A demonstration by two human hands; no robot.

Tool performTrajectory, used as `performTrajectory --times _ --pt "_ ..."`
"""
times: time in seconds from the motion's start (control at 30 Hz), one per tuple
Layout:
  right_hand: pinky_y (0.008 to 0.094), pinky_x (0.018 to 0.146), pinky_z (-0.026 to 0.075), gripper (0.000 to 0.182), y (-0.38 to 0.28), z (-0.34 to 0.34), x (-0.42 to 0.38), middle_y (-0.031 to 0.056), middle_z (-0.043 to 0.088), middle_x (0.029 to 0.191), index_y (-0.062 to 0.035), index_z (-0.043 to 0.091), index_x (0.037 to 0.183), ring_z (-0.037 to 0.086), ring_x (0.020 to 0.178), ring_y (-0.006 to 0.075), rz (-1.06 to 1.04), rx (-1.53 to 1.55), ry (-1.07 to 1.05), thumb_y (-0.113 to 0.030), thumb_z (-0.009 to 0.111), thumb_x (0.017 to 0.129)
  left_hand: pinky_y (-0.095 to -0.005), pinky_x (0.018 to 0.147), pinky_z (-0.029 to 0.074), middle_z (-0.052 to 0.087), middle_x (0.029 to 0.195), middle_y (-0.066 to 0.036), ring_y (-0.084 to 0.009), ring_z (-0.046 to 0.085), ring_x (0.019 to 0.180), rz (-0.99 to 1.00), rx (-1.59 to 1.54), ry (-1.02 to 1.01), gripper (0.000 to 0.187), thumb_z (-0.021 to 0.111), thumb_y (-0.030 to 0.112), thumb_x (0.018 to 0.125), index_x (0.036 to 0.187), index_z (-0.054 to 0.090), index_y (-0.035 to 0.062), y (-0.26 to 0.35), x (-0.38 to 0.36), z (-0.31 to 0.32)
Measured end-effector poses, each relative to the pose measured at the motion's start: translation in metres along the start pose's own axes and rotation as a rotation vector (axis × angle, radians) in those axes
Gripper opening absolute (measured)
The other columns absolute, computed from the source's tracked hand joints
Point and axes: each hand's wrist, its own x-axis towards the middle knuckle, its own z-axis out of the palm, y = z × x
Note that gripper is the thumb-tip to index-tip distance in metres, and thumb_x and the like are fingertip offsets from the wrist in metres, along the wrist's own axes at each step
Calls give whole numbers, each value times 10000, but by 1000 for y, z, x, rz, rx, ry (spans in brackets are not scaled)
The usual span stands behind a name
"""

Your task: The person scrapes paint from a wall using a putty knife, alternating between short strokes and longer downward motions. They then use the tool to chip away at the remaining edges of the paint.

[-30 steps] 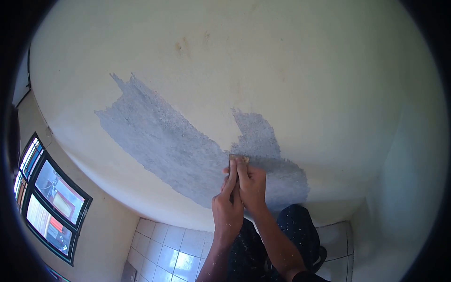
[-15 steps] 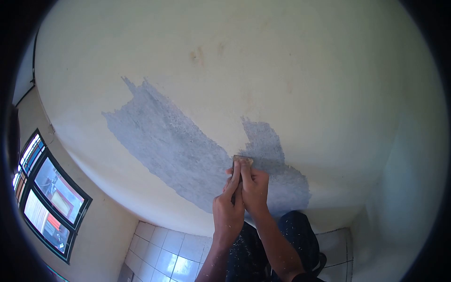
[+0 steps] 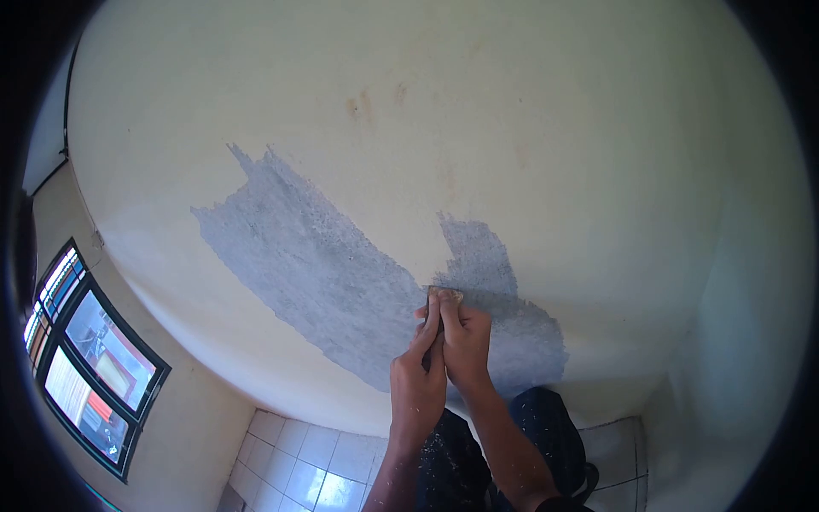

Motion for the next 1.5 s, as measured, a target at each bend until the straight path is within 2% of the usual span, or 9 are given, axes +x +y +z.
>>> performTrajectory --times 0.2,0.37,0.67,0.87,0.97,1.07,1.17,1.3,1.5 --pt "297 510 525 479 -12 2 -7 115 695 687 77 741 888 670 580 156 52 15 -26 -291 543 1122 -417 953 550 654 1323 -340 -410 692 1198 6 -21 39 489 520 35 1063 1546 535 114 1 -3 4" --pt "358 498 578 425 1 -2 6 143 694 793 65 678 915 665 542 195 -40 -39 -19 -268 521 1127 -397 938 548 669 1321 -313 -361 706 1197 54 -35 75 484 507 21 1068 1544 536 105 -10 3 12" --pt "309 506 542 453 0 6 2 128 709 729 81 727 855 665 564 164 -32 18 39 -249 558 1115 -437 1039 521 617 1382 -347 -453 611 1303 23 -48 37 533 543 -11 1019 1536 549 119 -8 4 3" --pt "327 515 560 443 3 17 -2 144 714 764 91 715 907 674 568 183 -75 52 79 -265 558 1118 -412 965 550 662 1300 -315 -419 678 1198 78 -16 -2 541 551 0 1023 1541 551 156 -29 11 -2" --pt "332 529 575 461 8 12 -5 146 717 771 91 713 910 677 573 187 -51 8 46 -284 548 1123 -466 753 579 732 1081 -265 -451 732 872 201 18 89 519 583 90 1028 1534 564 203 -40 12 2" --pt "362 544 587 490 11 -1 -8 144 697 751 86 697 907 670 572 201 16 -40 -32 -313 521 1133 -469 732 579 735 1035 -268 -442 737 839 148 3 149 510 592 98 1028 1528 572 198 -47 0 14" --pt "367 608 607 465 24 -8 -9 158 715 811 88 697 987 687 619 205 40 6 -75 -300 491 1141 -391 793 578 710 1135 -311 -357 779 959 -18 -53 68 514 541 17 1041 1539 555 140 -37 -7 12" --pt "375 679 627 446 26 -6 -8 173 730 873 88 686 1101 703 674 209 42 57 -156 -278 437 1155 -384 770 580 728 1114 -283 -360 780 897 40 0 107 512 545 32 1044 1544 551 142 -40 -5 9" --pt "372 682 628 486 10 6 -7 160 725 798 91 686 1143 709 675 206 86 74 -180 -287 381 1166 -402 758 581 743 1072 -257 -402 761 889 69 77 112 515 546 43 1042 1545 551 153 -40 0 6"
